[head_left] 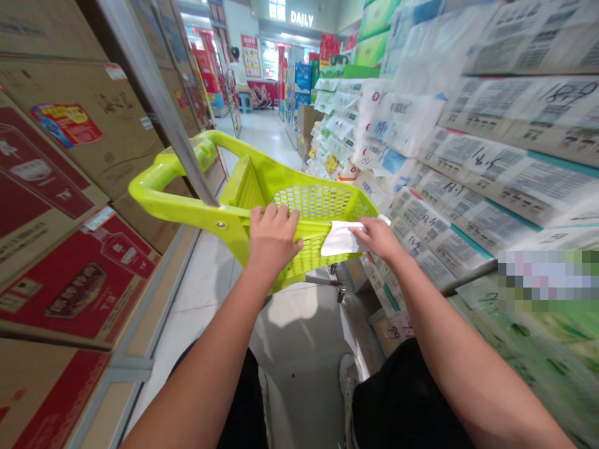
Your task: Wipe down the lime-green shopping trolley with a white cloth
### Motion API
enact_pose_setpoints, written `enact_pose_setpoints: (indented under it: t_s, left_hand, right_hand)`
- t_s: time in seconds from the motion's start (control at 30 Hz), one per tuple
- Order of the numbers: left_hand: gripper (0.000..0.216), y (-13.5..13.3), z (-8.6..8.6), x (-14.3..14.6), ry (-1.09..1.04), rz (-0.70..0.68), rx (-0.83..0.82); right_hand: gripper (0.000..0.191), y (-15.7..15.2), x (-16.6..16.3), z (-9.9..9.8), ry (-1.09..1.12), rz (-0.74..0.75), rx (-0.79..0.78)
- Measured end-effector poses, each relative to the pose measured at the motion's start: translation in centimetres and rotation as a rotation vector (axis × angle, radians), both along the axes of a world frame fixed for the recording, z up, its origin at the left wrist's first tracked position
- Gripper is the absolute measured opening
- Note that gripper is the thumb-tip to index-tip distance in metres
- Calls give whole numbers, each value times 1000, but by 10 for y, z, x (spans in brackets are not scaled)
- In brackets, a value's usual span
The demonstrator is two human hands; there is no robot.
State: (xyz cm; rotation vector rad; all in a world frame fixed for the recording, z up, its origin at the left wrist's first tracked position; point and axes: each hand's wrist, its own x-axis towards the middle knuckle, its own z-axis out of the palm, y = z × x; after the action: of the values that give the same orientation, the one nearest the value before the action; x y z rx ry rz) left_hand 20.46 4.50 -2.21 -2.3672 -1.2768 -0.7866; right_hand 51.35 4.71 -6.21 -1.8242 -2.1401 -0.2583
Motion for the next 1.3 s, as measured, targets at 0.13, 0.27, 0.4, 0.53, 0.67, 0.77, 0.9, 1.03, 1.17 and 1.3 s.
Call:
enact_pose_setpoints:
  t_s: [0.13,0.27,0.4,0.53,0.67,0.77,0.9,1.03,1.17,1.3]
  left_hand:
    - [48,0,-1,5,-27,18,10]
    - [55,-3,-1,9,-79,18,18]
    - [49,-5,-2,12,-119,13,34]
    - [35,-4,-3,12,-121,64,56]
    - [28,3,-7,5,-136,101,64]
    - [27,11,-9,-2,-128,126,80]
    - [29,17,-7,-11,-38,128,69]
    - [29,14,-4,-15,-22,108,33]
    - [27,5,-4,-9,-60,94,61]
    - [26,-7,-6,6,-138,129,84]
  right_hand:
    - [44,-1,-4,2,-57,-42,-3]
    - [48,-3,-54,8,-42,24,3]
    - [45,-3,-117,15,35,116,85]
    - [46,-4,-128,19,33,142,60]
    - [52,-5,-74,15,-7,37,24]
    - [49,-6,-21,7,27,-20,-26]
    - [50,-7,11,2,72,-41,-80]
    - [53,-10,-12,6,9,-29,-78]
    - [59,-14,-68,15,-41,22,-76]
    - [50,-17,-132,26,3,70,-18]
